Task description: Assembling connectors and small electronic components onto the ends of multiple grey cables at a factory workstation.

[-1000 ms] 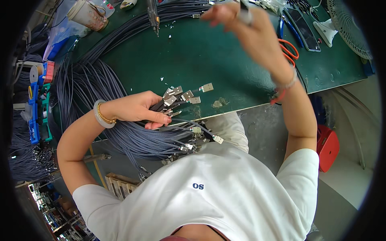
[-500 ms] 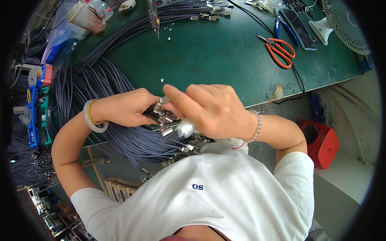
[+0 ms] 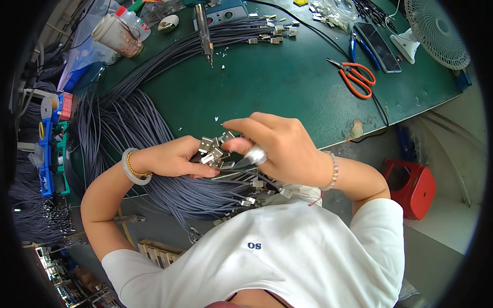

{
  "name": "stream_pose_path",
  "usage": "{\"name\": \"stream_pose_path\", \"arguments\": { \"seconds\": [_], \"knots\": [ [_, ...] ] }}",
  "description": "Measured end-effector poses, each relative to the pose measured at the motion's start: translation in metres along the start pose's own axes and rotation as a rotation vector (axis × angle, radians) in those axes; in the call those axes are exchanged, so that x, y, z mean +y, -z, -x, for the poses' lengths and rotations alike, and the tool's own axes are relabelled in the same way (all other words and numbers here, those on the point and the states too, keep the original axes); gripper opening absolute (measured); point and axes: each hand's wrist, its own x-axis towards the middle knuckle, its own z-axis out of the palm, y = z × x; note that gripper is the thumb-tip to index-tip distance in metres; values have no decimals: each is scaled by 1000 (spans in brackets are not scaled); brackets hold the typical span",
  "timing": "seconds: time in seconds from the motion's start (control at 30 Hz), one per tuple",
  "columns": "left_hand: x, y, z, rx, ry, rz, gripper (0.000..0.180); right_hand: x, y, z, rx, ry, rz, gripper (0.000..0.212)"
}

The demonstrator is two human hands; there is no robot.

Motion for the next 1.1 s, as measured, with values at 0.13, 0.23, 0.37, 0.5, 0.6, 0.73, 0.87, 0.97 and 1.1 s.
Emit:
{"name": "stream_pose_path", "arguments": {
  "seconds": [0.13, 0.23, 0.37, 0.5, 0.6, 0.73, 0.87, 0.97, 1.1],
  "knots": [
    [-14, 2, -12, -8, 29, 40, 26, 20, 5, 15, -33, -124, -63, 18],
    [-13, 2, -25, -13, 4, 19, 21, 24, 3, 20, -4, -71, 25, 19],
    [-15, 0, -34, 6, -7, 134, 19, 24, 6, 21, 27, -22, -107, 26],
    [-8, 3, -33, 0, 10, 125, 16, 30, -14, 19, 178, 295, -61, 41],
    [-17, 2, -33, 40, -35, 64, 15, 22, -29, 8, 112, 309, -34, 37],
    [-10, 6, -28, -21, -121, 66, 15, 25, -46, 3, 133, 312, -21, 36],
    [-26, 16, -21, 69, -24, 375, 12, 34, -44, -13, 6, 166, -124, 46],
    [-52, 26, -17, 329, -80, 830, 13, 48, -35, -34, 10, -223, -353, 41],
    [-61, 48, -21, 566, -47, 971, 23, 112, -32, -64, -14, -502, -512, 26]
  ]
}}
